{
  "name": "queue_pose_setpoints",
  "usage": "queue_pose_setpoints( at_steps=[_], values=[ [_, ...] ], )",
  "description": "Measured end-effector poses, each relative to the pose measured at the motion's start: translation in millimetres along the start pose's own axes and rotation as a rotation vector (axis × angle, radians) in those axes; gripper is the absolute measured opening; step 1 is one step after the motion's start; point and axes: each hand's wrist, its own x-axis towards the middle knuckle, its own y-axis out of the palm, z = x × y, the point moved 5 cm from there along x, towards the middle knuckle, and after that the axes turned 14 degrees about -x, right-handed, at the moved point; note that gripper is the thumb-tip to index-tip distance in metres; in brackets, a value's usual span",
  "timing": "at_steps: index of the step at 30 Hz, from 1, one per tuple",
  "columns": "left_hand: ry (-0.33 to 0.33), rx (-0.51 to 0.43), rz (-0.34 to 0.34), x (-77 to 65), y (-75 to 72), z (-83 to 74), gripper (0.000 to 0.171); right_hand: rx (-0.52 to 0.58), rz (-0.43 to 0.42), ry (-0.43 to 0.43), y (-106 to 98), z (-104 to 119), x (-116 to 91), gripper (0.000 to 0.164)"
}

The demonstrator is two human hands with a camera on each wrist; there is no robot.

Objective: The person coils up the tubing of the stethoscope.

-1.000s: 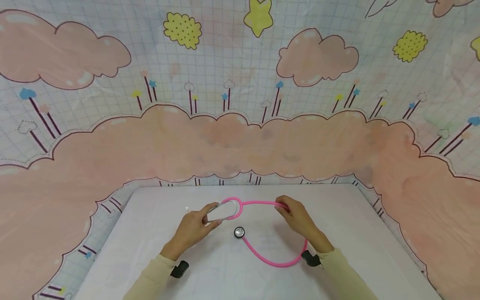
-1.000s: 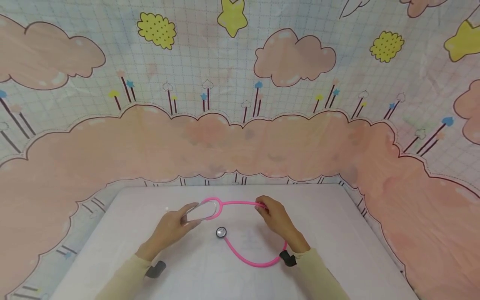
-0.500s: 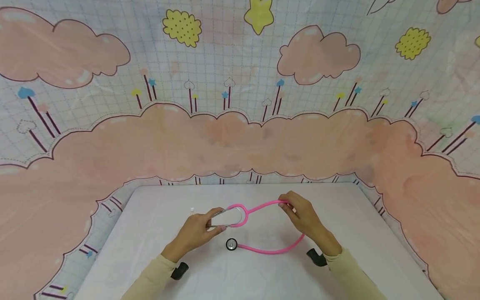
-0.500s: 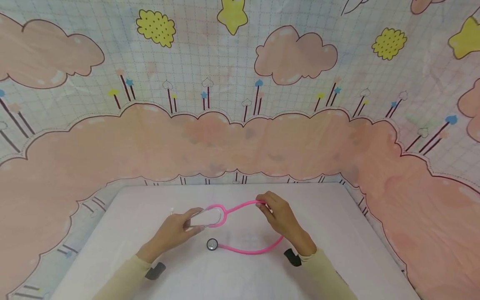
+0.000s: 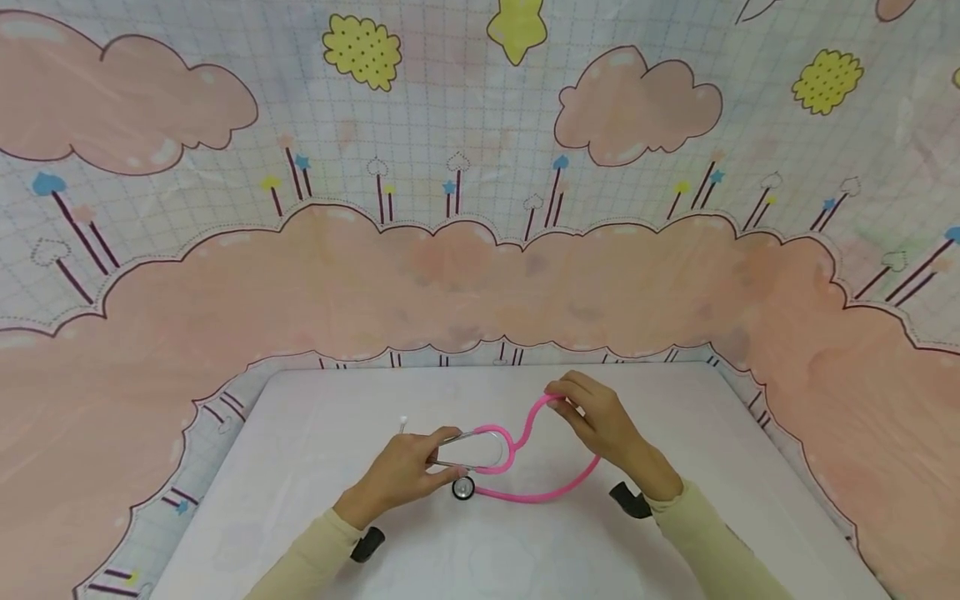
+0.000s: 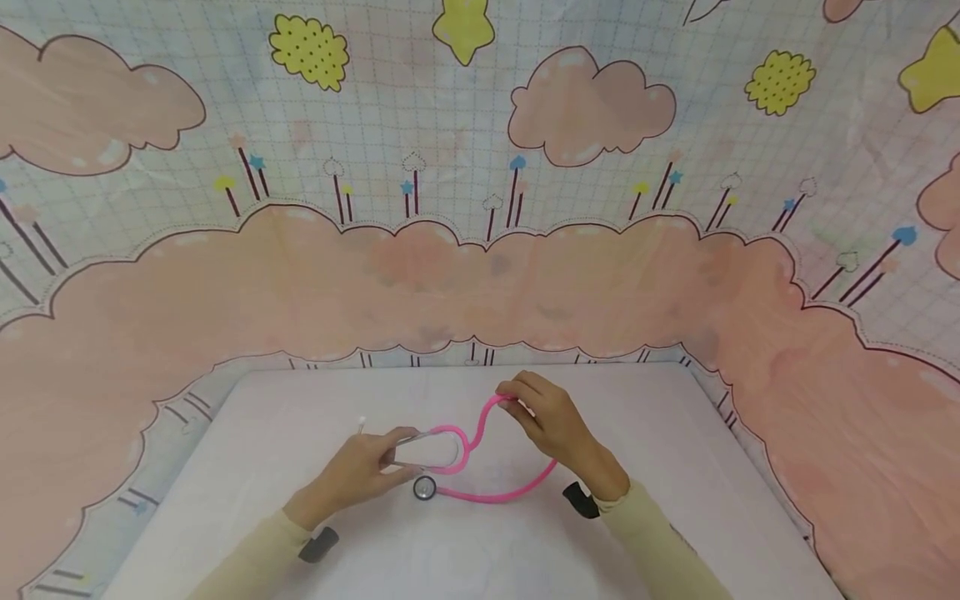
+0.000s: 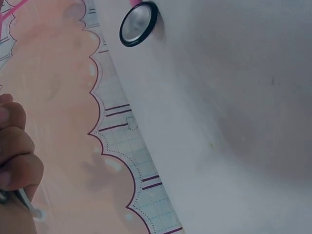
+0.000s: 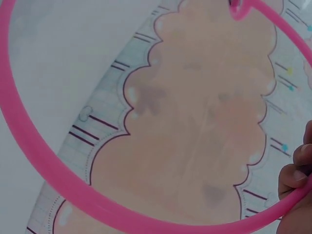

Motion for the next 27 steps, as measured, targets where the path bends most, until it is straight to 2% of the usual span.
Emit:
queue_pose_setpoints(
  at_steps=[10,19,27],
  values=[
    [0.142,-0.056,0.010,4.1,5.2,-19.0,0.048,0.051,0.012,-0.053,9,9,18,0.030],
    [0.245,-0.070,-0.027,6.8,9.3,-31.1,0.049,0.052,0.023,-0.086,23,16,27,0.026],
    [0.318,-0.089,-0.105,10.3,6.9,-39.3,0.049,0.107,0.033,-0.045,40,18,29,0.028]
  ],
)
